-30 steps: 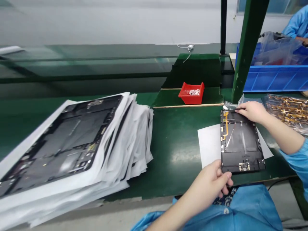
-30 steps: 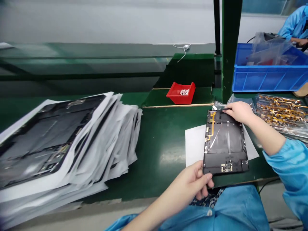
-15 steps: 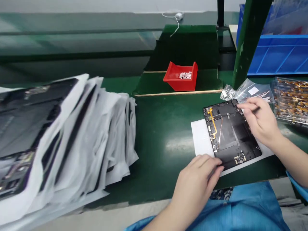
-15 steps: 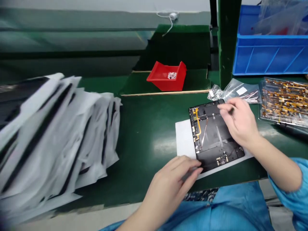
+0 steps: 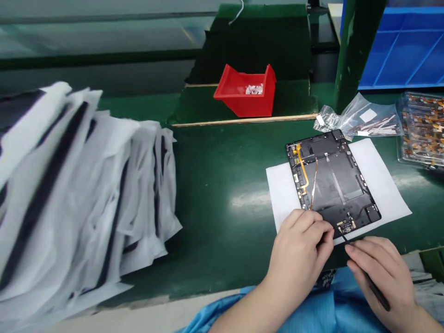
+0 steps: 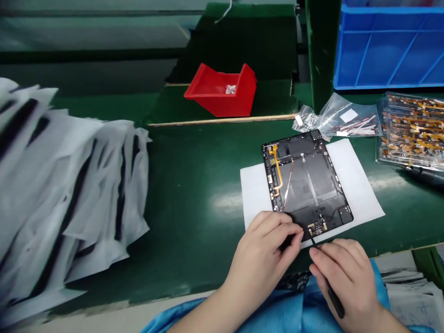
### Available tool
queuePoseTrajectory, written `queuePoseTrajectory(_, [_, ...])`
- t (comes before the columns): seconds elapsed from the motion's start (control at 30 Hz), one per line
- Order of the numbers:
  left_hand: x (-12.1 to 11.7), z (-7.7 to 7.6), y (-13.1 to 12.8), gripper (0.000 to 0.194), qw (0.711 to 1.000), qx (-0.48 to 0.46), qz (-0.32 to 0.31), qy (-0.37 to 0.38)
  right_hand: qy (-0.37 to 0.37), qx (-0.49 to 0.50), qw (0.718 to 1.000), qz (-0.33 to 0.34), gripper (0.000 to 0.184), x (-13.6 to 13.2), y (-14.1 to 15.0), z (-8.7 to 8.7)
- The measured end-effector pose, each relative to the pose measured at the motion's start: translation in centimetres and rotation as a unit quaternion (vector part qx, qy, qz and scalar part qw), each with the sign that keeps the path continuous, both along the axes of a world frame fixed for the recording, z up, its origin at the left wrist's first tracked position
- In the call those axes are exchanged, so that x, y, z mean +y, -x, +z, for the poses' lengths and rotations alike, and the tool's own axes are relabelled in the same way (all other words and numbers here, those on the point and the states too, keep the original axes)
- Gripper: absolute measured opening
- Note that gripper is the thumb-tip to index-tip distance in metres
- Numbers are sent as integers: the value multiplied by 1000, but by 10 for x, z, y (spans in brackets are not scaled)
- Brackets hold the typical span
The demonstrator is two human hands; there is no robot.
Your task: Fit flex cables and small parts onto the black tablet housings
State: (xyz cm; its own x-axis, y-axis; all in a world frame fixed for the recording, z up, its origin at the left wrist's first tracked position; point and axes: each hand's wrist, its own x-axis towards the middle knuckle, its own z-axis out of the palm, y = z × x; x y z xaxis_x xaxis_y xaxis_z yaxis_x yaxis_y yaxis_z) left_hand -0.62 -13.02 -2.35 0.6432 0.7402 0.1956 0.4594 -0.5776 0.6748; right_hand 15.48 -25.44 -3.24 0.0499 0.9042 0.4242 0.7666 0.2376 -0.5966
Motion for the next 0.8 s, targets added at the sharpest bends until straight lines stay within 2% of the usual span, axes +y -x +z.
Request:
queuePoseTrajectory(0.27, [0, 1, -4, 12, 1000, 15, 15, -8, -26, -46, 998, -18, 28, 0, 8, -8])
queuePoseTrajectory(0.5, [-1, 5, -6, 14, 999, 34, 27, -10, -50, -57, 997, -25, 21, 5, 12, -6])
queuePoseTrajectory(0.8, [-2, 4, -6, 13, 999, 30, 30, -15, -46, -47, 997, -34, 26, 5, 13, -7])
